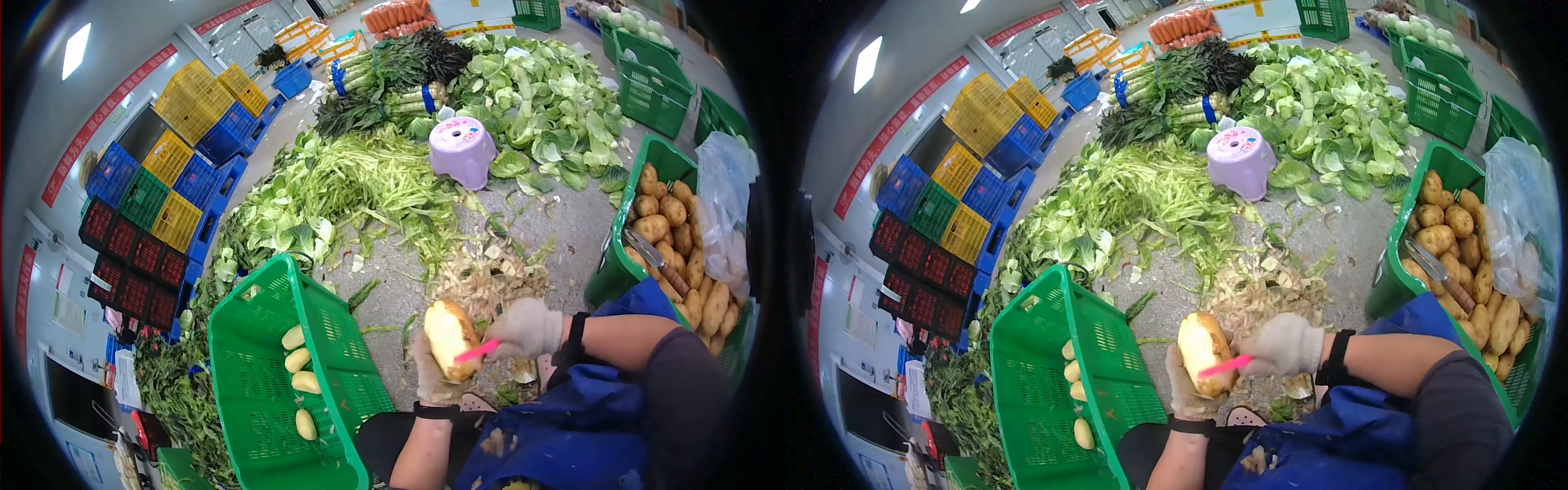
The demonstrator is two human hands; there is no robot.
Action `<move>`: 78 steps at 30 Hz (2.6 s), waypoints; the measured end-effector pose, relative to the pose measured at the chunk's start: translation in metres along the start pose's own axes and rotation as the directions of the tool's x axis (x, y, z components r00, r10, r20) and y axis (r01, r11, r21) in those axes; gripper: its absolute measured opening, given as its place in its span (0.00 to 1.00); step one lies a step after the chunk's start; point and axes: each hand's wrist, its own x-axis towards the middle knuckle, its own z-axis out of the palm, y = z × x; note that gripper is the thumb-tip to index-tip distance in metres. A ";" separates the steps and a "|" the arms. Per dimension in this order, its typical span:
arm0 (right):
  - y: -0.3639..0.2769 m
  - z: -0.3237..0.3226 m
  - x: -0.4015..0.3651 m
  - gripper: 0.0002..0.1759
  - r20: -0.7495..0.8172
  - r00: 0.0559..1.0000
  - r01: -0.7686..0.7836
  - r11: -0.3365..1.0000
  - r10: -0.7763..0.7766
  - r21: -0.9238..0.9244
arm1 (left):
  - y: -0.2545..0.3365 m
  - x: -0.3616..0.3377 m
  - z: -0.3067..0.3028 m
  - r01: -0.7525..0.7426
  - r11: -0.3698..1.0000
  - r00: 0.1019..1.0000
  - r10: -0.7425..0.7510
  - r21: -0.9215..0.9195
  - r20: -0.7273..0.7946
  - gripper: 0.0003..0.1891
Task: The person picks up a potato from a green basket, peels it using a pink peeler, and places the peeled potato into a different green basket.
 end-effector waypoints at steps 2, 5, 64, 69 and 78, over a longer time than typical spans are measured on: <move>0.008 0.016 -0.004 0.21 0.081 0.997 0.022 0.996 -0.015 -0.087 | -0.007 -0.001 -0.005 0.035 0.999 0.998 -0.034 0.022 -0.048 0.28; 0.025 0.017 0.006 0.22 -0.108 0.943 -0.317 0.948 0.314 -0.010 | -0.008 0.006 -0.018 0.013 1.000 1.000 -0.013 0.004 0.015 0.35; -0.005 -0.007 -0.006 0.19 -0.090 0.990 -0.090 0.982 0.106 0.166 | -0.009 -0.007 -0.008 -0.017 0.983 0.996 0.033 0.184 -0.084 0.39; 0.019 0.000 0.004 0.22 -0.078 0.930 -0.355 0.933 0.359 0.059 | -0.004 -0.004 -0.007 0.017 0.976 0.998 -0.028 0.219 0.050 0.38; 0.018 0.006 0.003 0.22 -0.032 0.959 -0.280 0.959 0.281 0.037 | -0.009 -0.006 -0.014 0.091 0.993 0.996 -0.090 0.077 -0.026 0.36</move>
